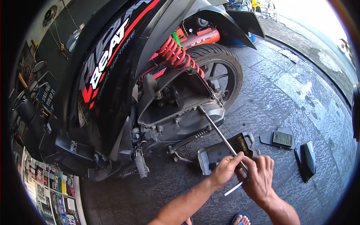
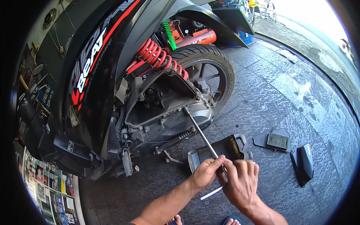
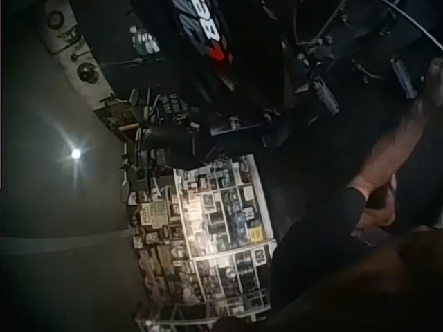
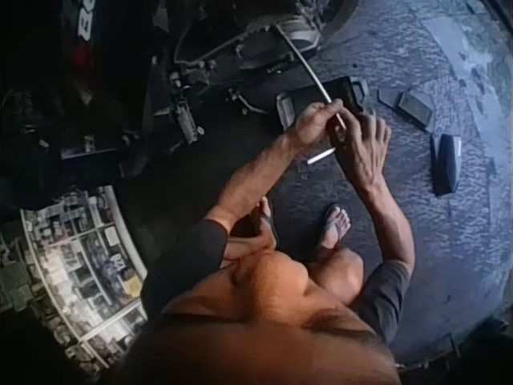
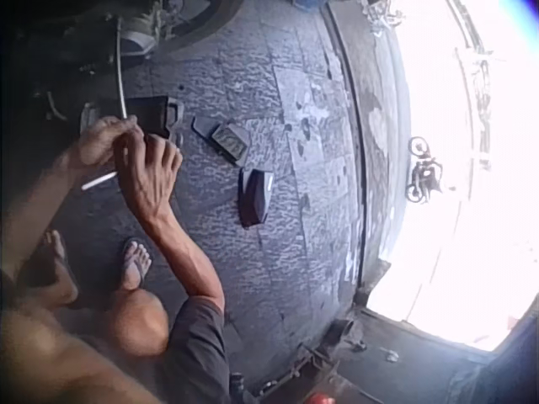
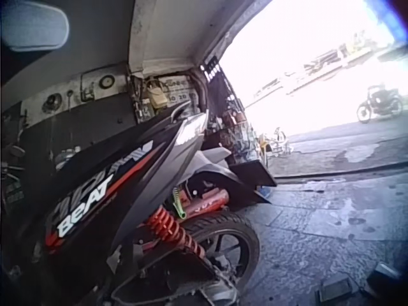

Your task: The person removes screws from a black plastic cover on a motorcycle using a screwdriver and then uses a T-handle wrench to loosen bolts on the same component before pulling the cover away from the housing.

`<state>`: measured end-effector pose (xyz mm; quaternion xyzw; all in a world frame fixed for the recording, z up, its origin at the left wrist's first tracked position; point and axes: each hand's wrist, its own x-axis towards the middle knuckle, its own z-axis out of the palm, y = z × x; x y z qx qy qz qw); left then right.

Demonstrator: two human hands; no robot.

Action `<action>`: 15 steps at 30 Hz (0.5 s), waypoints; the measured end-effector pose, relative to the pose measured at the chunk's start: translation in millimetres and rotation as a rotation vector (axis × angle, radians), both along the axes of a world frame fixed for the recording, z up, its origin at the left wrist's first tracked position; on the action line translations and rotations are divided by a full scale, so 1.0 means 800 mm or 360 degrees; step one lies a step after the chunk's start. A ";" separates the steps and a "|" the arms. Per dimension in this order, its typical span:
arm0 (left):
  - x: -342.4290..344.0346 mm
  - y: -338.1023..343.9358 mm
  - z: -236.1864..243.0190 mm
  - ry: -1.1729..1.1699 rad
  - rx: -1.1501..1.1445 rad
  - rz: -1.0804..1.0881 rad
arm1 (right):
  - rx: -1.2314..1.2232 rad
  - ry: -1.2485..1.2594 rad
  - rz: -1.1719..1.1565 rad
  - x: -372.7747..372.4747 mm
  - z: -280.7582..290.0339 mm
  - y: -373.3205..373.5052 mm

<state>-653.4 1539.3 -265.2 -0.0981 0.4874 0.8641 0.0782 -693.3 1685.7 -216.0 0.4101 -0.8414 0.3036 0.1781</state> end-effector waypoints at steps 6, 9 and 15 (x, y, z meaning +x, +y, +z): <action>0.020 -0.011 0.032 -0.0171 0.0115 -0.0033 | -0.0088 -0.1044 0.0483 0.043 -0.047 0.040; 0.026 -0.018 0.034 -0.0221 0.0038 -0.0001 | -0.1192 -0.1555 0.0067 0.036 -0.018 0.011; 0.008 0.001 0.052 -0.0174 -0.0101 0.0059 | 0.1556 -0.1007 -0.0157 0.089 -0.169 0.100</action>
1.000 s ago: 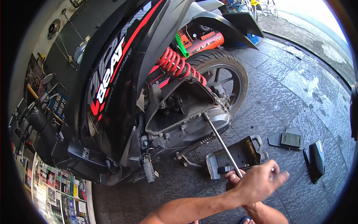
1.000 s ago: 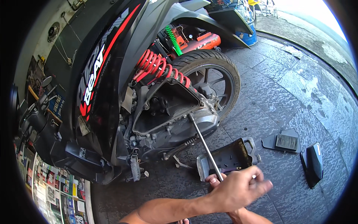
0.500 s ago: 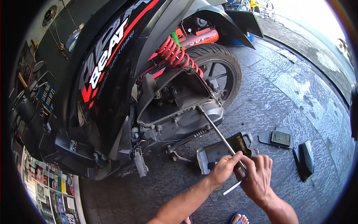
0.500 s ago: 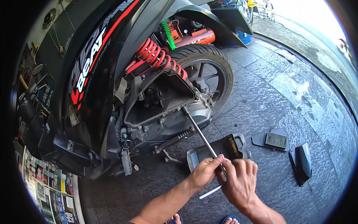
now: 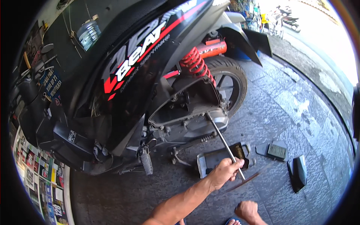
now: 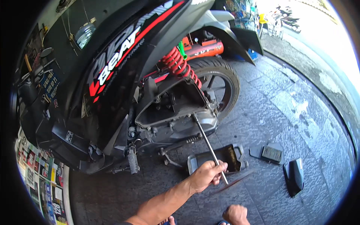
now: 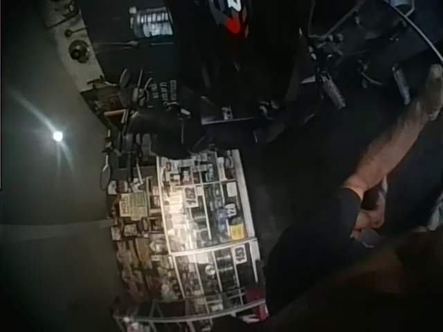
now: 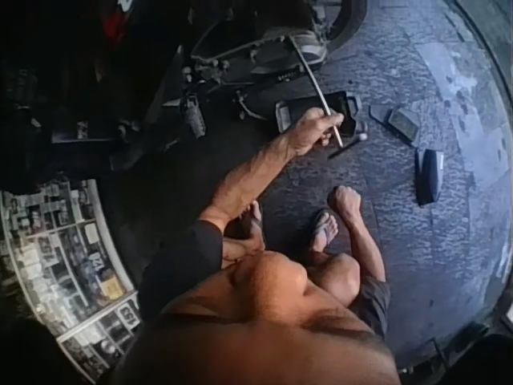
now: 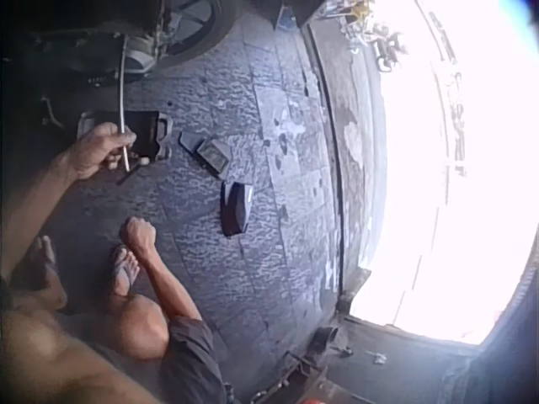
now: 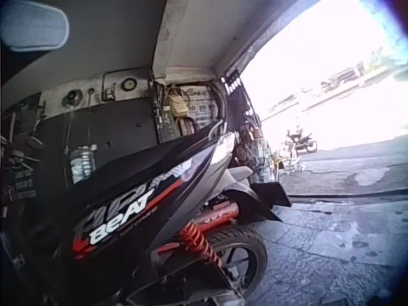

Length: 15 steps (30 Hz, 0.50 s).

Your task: The person removes screws from a black plastic cover on a motorcycle using a screwdriver and then uses a T-handle wrench to loosen bolts on the same component before pulling the cover away from the housing.

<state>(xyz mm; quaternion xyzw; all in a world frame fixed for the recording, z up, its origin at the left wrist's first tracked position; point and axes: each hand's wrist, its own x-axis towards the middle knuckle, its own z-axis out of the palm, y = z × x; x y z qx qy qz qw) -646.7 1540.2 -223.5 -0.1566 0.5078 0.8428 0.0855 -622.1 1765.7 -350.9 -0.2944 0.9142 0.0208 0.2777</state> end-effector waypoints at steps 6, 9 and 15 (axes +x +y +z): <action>-0.003 -0.011 -0.013 -0.0123 0.0389 0.0167 | -0.0524 -0.0160 -0.0120 0.060 -0.061 0.016; -0.007 -0.010 -0.015 -0.0025 0.0528 0.0242 | -0.0468 -0.0284 -0.0128 0.077 -0.069 0.026; -0.011 -0.014 -0.011 0.0071 0.0649 0.0264 | -0.0443 -0.0456 -0.0104 0.094 -0.059 0.031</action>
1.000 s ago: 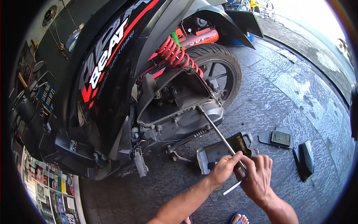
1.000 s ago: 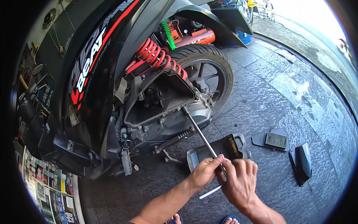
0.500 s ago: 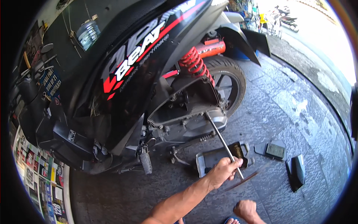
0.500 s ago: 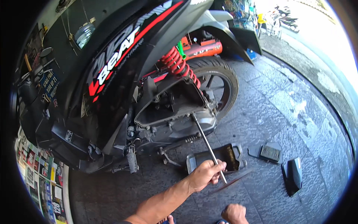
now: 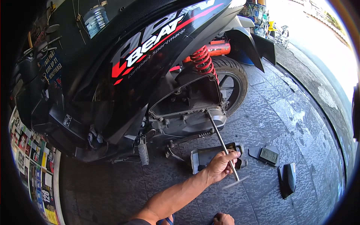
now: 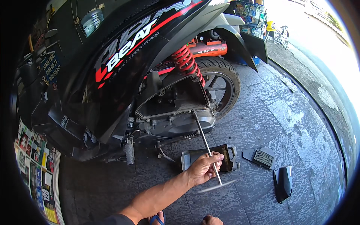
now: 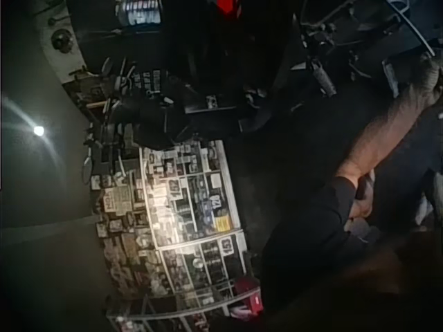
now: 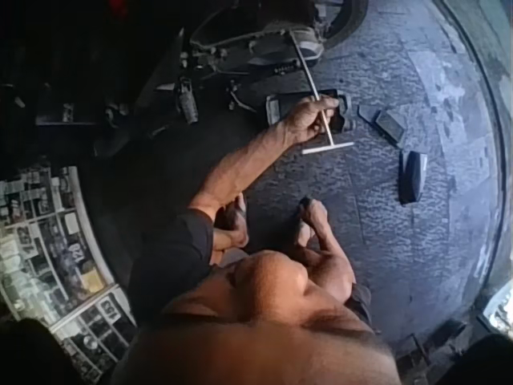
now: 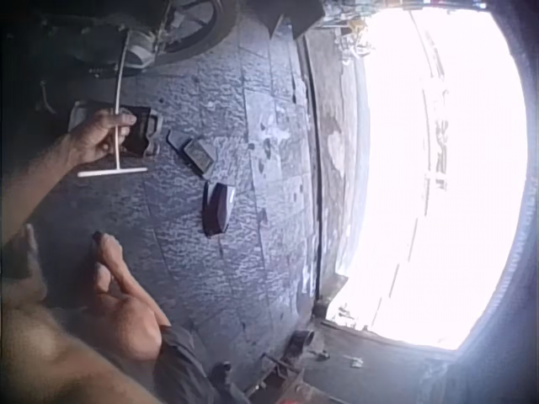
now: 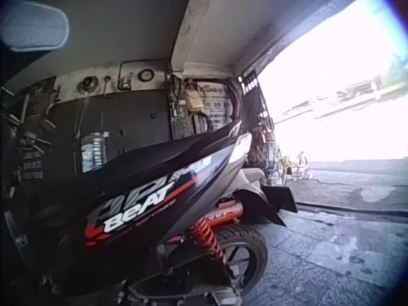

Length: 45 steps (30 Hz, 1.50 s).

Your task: The person removes screws from a black plastic cover on a motorcycle using a screwdriver and then uses a T-handle wrench to loosen bolts on the same component before pulling the cover away from the housing.

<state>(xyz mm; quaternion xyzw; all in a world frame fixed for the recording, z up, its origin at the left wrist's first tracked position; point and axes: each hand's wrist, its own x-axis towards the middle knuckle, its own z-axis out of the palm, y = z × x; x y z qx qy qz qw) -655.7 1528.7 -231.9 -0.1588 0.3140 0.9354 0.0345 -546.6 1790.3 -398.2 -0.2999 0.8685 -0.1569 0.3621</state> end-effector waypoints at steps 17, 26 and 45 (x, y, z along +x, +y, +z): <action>0.003 -0.006 -0.002 -0.0129 -0.0079 0.0598 | -0.0202 0.0043 -0.0115 -0.010 0.009 -0.007; -0.006 -0.015 -0.008 -0.0262 -0.0182 0.0621 | -0.0240 0.0045 -0.0077 -0.009 -0.003 -0.007; 0.041 -0.024 -0.013 -0.0215 -0.0530 0.0735 | -0.0758 -0.0226 -0.0252 -0.036 0.045 -0.047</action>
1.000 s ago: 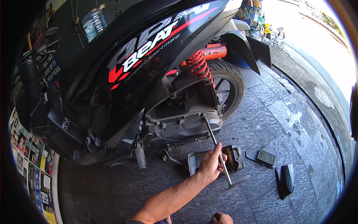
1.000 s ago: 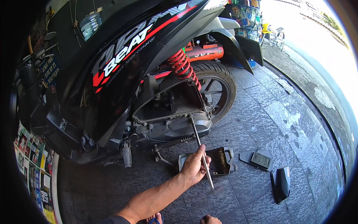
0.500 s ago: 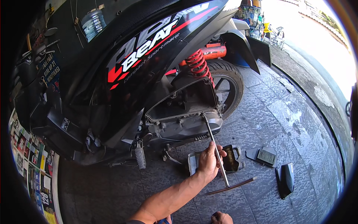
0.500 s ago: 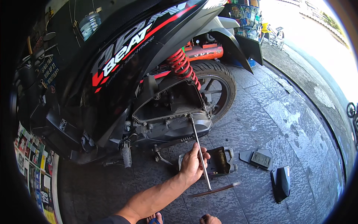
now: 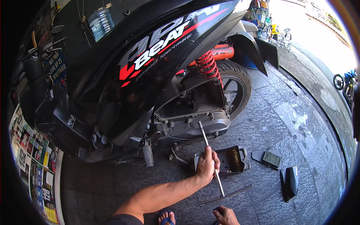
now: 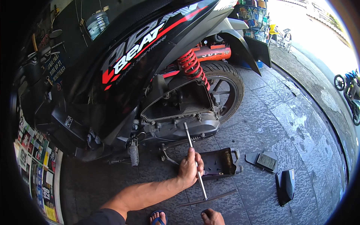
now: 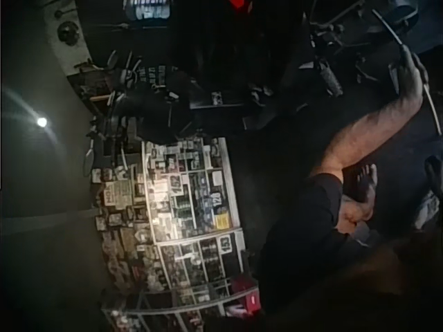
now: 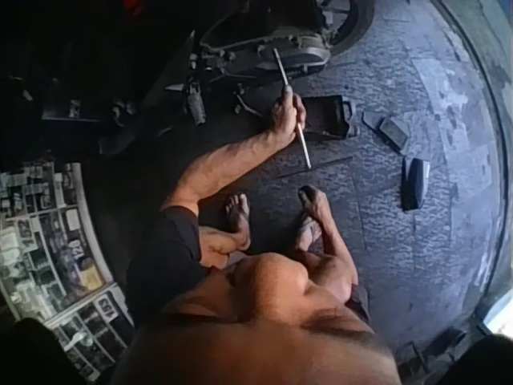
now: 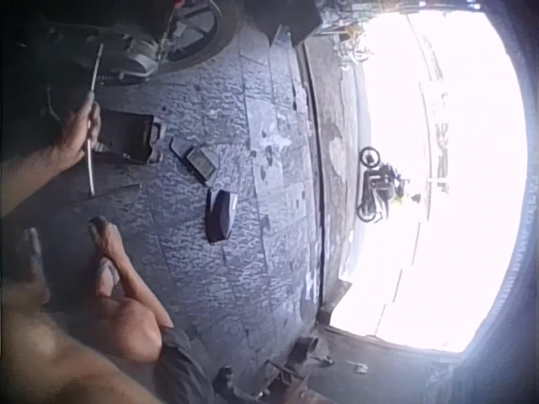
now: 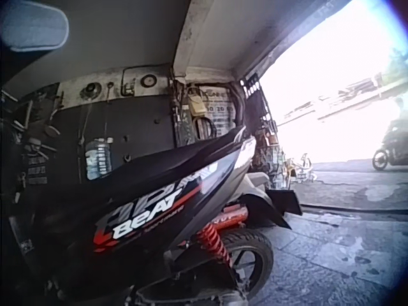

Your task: The person removes screws from a black plastic cover on a motorcycle using a screwdriver and then uses a T-handle wrench to loosen bolts on the same component before pulling the cover away from the housing.

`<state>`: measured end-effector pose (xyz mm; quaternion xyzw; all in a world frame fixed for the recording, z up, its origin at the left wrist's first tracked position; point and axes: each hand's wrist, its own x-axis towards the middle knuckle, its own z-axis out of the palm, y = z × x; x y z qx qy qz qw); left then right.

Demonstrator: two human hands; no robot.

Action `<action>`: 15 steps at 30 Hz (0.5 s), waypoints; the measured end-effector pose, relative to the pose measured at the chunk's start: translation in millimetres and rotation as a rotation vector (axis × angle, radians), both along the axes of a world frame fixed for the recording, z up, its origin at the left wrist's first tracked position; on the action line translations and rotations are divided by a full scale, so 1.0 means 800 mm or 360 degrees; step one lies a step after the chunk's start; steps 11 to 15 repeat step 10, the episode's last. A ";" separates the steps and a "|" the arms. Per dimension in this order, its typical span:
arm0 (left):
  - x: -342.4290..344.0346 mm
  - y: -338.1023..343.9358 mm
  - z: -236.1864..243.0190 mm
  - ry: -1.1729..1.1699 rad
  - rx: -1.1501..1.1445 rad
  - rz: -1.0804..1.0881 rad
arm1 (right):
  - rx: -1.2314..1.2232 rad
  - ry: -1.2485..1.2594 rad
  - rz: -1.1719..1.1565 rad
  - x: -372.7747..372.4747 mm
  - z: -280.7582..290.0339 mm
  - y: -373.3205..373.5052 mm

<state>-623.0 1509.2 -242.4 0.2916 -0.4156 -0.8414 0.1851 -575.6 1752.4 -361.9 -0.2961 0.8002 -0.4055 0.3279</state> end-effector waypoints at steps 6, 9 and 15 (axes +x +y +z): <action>0.017 -0.022 -0.003 -0.0021 0.0100 0.0089 | -0.0407 -0.0469 -0.0186 -0.025 0.098 -0.061; 0.020 -0.029 0.001 0.0043 0.0177 0.0100 | -0.0600 -0.0767 -0.0150 -0.037 0.118 -0.082; 0.020 -0.031 0.003 0.0088 0.0206 0.0083 | -0.0807 -0.1005 -0.0099 -0.044 0.110 -0.088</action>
